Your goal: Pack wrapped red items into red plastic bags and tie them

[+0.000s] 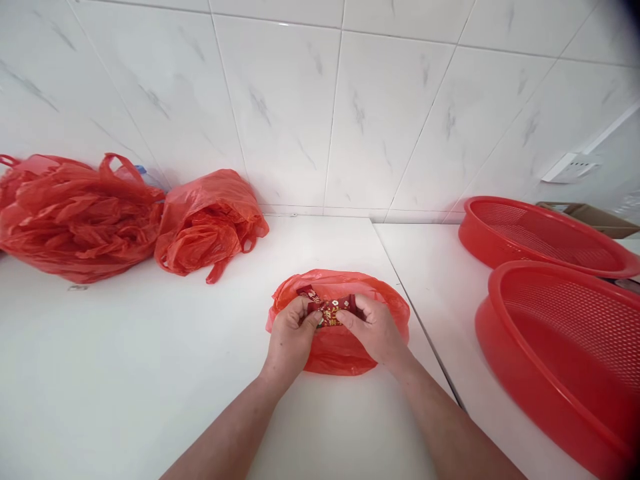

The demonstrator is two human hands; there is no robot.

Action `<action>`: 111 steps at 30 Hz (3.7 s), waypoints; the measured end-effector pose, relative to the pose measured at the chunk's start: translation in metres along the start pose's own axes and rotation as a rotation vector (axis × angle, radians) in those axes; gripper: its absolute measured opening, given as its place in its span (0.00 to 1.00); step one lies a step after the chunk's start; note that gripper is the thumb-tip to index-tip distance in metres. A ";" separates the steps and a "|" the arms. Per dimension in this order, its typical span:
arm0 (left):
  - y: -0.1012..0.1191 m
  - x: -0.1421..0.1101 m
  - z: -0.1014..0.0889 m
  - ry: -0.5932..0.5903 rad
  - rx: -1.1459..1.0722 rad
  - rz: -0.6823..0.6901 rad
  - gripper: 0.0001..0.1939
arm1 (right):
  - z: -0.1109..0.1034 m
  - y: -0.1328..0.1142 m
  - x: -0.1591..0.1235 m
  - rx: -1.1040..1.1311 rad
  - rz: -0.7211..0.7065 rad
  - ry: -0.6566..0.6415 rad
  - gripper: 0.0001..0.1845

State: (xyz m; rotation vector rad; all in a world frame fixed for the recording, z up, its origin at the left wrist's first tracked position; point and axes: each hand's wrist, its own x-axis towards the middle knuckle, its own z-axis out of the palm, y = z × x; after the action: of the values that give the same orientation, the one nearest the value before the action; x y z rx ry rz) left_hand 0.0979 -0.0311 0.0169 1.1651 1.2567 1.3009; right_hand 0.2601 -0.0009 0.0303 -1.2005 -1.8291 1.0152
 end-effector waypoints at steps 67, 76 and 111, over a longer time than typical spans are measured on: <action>0.001 -0.006 0.001 0.116 0.074 0.051 0.11 | -0.005 0.001 -0.002 0.264 0.168 -0.338 0.13; 0.005 -0.010 0.003 0.149 0.054 0.145 0.13 | -0.018 0.003 0.004 0.110 0.128 -0.096 0.10; 0.002 0.015 -0.027 0.454 0.201 0.063 0.25 | -0.070 0.045 0.014 -0.045 0.202 0.259 0.13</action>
State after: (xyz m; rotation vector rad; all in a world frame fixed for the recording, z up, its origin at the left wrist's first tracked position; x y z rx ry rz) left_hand 0.0698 -0.0189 0.0191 1.0873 1.7228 1.5713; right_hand 0.3340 0.0395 0.0234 -1.4939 -1.5602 0.8824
